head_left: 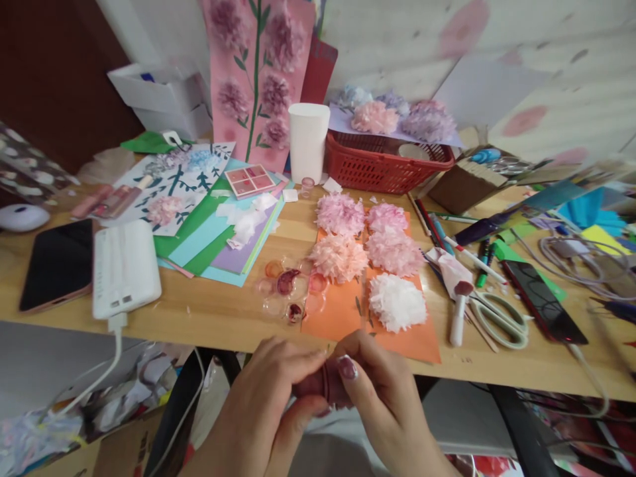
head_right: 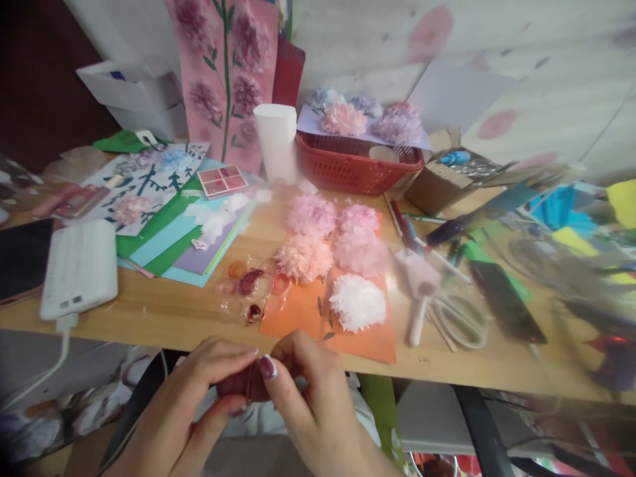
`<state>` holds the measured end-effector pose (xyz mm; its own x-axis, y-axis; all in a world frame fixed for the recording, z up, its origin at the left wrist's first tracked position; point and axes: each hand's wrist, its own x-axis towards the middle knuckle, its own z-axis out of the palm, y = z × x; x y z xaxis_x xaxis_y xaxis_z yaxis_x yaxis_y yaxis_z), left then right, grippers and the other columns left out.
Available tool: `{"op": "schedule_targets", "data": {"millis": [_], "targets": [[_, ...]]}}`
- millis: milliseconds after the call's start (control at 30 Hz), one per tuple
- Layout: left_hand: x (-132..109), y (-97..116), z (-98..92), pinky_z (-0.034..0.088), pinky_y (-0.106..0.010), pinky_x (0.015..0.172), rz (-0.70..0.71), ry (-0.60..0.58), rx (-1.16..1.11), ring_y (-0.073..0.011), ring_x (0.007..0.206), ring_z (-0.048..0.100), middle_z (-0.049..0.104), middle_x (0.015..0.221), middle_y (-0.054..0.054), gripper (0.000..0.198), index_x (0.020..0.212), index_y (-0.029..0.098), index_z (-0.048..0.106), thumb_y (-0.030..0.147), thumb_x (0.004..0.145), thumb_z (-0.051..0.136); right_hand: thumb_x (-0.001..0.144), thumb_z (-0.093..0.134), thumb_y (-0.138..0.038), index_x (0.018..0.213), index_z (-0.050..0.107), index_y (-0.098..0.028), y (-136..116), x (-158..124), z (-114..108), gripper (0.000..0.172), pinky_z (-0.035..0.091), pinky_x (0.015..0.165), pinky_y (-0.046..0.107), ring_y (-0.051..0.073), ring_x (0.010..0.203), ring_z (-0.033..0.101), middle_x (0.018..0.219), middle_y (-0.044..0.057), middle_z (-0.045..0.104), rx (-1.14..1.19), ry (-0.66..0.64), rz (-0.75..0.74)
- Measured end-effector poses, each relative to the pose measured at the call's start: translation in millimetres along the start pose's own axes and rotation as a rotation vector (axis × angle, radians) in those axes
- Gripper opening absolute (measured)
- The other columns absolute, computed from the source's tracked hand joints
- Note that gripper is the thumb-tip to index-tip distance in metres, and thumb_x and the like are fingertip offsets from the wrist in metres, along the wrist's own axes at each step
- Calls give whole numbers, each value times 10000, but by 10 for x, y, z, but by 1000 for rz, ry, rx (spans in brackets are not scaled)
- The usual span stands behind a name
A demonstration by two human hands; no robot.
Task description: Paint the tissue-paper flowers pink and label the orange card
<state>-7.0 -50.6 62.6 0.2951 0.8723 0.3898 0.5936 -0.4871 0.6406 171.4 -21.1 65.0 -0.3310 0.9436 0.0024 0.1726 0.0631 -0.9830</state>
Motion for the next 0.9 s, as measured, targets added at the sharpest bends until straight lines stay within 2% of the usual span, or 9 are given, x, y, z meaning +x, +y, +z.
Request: {"op": "schedule_targets", "data": {"millis": [133,267,333,400,467,567,633,767,900], "targets": [[-46,46,6,546,-198,896,188,54,175,-118,918,690,729,985,-26,180,1171,188,531,213,1015,447,1049,304,-492,620,393,-220,14,-66,57,516,307,399,203,78,384,347,454,-71,336,69,-41,142],[-70,85,-41,547,-118,832,9,-8,64,-81,880,715,732,1003,-4,213,1209,246,482,332,1039,386,1019,318,-556,755,544,-198,19,-33,24,499,373,516,242,124,539,496,613,0,549,-267,15,-286],[-61,83,-41,552,-108,805,-42,5,18,-80,868,724,734,1020,3,207,1213,272,461,350,1036,388,998,342,-579,781,544,-199,28,-9,24,482,344,514,246,121,531,463,625,-5,532,-331,42,-444],[-35,65,-15,557,-128,825,4,69,34,-95,892,727,737,1036,-9,193,1198,273,466,346,1030,406,1016,302,-558,670,450,-209,22,12,47,513,298,492,246,103,479,368,553,-35,421,-225,46,-321],[0,43,25,557,-156,859,108,132,95,-111,925,724,739,1036,-30,184,1186,250,482,313,1028,411,1001,259,-631,590,354,-221,-11,20,81,588,266,472,253,97,457,298,511,-46,333,-67,-9,-81],[22,37,77,571,-185,827,253,260,180,-129,869,727,746,960,-50,191,1169,209,505,275,1031,389,879,284,-826,537,348,-226,-82,13,122,694,227,450,263,95,440,271,480,-51,295,21,-95,180],[6,46,100,577,-195,803,250,296,198,-135,847,727,746,944,-51,191,1160,213,512,279,1030,388,812,301,-891,527,367,-224,-112,19,130,729,197,436,266,89,421,258,468,-53,306,26,-112,275],[40,-62,70,572,-188,803,146,305,71,-132,910,730,750,982,-16,148,1119,264,549,289,992,477,830,248,-885,469,409,-221,-170,83,25,772,204,442,275,99,390,295,404,-33,331,-36,-39,277],[378,-479,-276,579,-276,766,-261,503,8,-188,857,723,750,917,-24,151,930,238,628,366,853,613,902,294,-789,378,267,-242,-400,-36,-323,758,407,581,324,112,387,328,352,-34,247,109,165,-74]]}}
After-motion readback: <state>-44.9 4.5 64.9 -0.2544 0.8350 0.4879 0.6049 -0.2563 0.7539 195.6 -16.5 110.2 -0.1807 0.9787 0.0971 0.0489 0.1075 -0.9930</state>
